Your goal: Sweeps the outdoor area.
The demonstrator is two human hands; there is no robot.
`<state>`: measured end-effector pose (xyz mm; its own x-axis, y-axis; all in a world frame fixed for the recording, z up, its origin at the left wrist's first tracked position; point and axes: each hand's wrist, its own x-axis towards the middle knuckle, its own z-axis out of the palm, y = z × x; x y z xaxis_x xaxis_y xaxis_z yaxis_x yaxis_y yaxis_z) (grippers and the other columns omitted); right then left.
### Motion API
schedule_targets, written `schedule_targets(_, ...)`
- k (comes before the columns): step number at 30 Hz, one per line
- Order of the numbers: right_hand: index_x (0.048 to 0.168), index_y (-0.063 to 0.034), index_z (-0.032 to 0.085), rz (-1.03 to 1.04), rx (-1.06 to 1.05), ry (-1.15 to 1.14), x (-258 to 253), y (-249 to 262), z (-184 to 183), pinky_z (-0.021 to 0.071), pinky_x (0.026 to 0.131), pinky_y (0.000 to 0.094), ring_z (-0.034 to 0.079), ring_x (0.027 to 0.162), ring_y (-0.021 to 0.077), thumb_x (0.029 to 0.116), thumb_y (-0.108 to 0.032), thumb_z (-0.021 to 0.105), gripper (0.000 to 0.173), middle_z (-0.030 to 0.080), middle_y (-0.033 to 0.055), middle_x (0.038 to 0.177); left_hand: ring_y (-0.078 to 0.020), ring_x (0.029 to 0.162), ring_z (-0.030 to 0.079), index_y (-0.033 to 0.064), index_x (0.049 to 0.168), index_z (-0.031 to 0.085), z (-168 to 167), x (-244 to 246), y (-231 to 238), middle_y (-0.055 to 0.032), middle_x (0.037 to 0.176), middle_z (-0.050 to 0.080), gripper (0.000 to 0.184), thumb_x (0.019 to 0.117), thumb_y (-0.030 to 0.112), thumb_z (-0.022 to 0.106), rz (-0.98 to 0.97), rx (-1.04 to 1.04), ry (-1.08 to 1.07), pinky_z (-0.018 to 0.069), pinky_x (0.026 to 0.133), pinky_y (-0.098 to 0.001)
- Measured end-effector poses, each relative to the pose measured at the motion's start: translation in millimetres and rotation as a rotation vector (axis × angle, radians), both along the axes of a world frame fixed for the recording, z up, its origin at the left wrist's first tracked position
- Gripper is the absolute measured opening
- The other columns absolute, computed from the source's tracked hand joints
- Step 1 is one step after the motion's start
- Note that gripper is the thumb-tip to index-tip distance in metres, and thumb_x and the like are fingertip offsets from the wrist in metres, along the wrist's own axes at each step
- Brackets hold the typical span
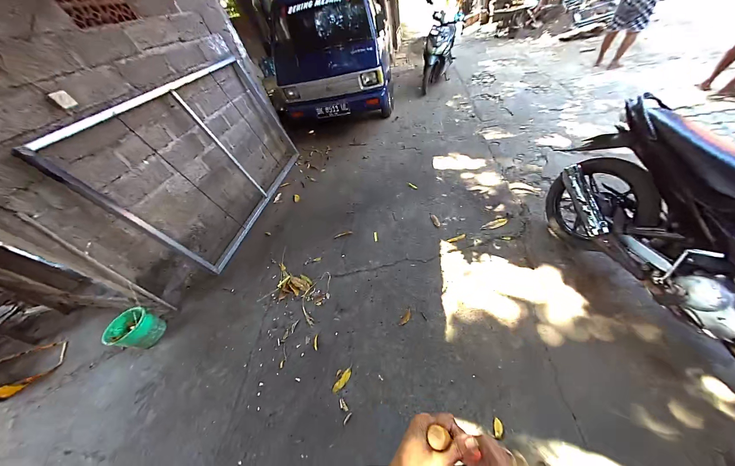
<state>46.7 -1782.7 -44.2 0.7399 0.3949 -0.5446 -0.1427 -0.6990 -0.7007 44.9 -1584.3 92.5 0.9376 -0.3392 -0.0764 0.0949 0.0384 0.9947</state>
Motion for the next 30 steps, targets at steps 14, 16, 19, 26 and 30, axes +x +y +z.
schedule_targets(14,0.104,-0.0027,0.072,0.113,0.232,-0.36,210.5,166.9,65.1,0.0521,0.089,0.0521,0.066,0.104,0.0334,0.097,-0.026,0.063,0.026,0.069,0.0178,0.103,-0.0124,0.092,0.072,0.0066,0.085,0.068,75.0,127.4,120.5,-0.0036,0.088,0.074,0.029,0.0985,0.033,0.07,0.077,0.162,-0.491,0.0497,0.111,-0.0449)
schedule_targets(16,0.111,-0.0031,0.071,0.198,0.059,-0.282,233.1,179.6,67.3,0.05,0.09,0.0567,0.066,0.105,0.0372,0.0955,-0.021,0.063,0.025,0.069,0.0202,0.105,-0.0108,0.089,0.073,0.0051,0.084,0.069,66.1,154.5,143.5,-0.0026,0.084,0.075,0.029,0.0985,0.031,0.07,0.211,0.069,-0.394,0.0544,0.103,-0.041)
schedule_targets(19,0.12,0.0002,0.069,0.3,-0.132,-0.137,264.1,193.7,40.6,0.0488,0.096,0.0628,0.065,0.114,0.0443,0.0984,-0.019,0.064,0.029,0.069,0.0269,0.116,-0.0027,0.081,0.067,0.0012,0.084,0.068,35.2,192.7,162.5,0.0005,0.083,0.07,0.019,0.0935,0.018,0.069,0.322,0.127,-0.191,0.0565,0.08,-0.0251)
schedule_targets(26,0.147,0.0075,0.04,-0.294,0.638,0.576,267.0,186.7,179.7,0.0472,0.109,0.0273,0.057,0.128,0.0114,0.1115,-0.006,0.022,0.042,0.057,0.016,0.141,-0.0222,0.076,0.068,-0.0046,0.083,0.069,35.1,261.3,172.0,-0.0139,0.076,0.069,0.013,0.0879,0.008,0.071,0.217,0.336,-0.416,0.0553,0.071,-0.0391)
schedule_targets(30,0.115,-0.0027,0.055,-0.14,0.862,0.486,296.4,203.7,225.6,0.0523,0.085,0.014,0.064,0.093,-0.0027,0.1055,0.0,0.032,0.026,0.067,-0.0045,0.097,-0.0292,0.074,0.067,-0.004,0.08,0.068,19.3,273.6,163.1,-0.0157,0.072,0.065,0.018,0.0874,0.012,0.066,0.311,0.422,-0.583,0.0538,0.071,-0.0436)
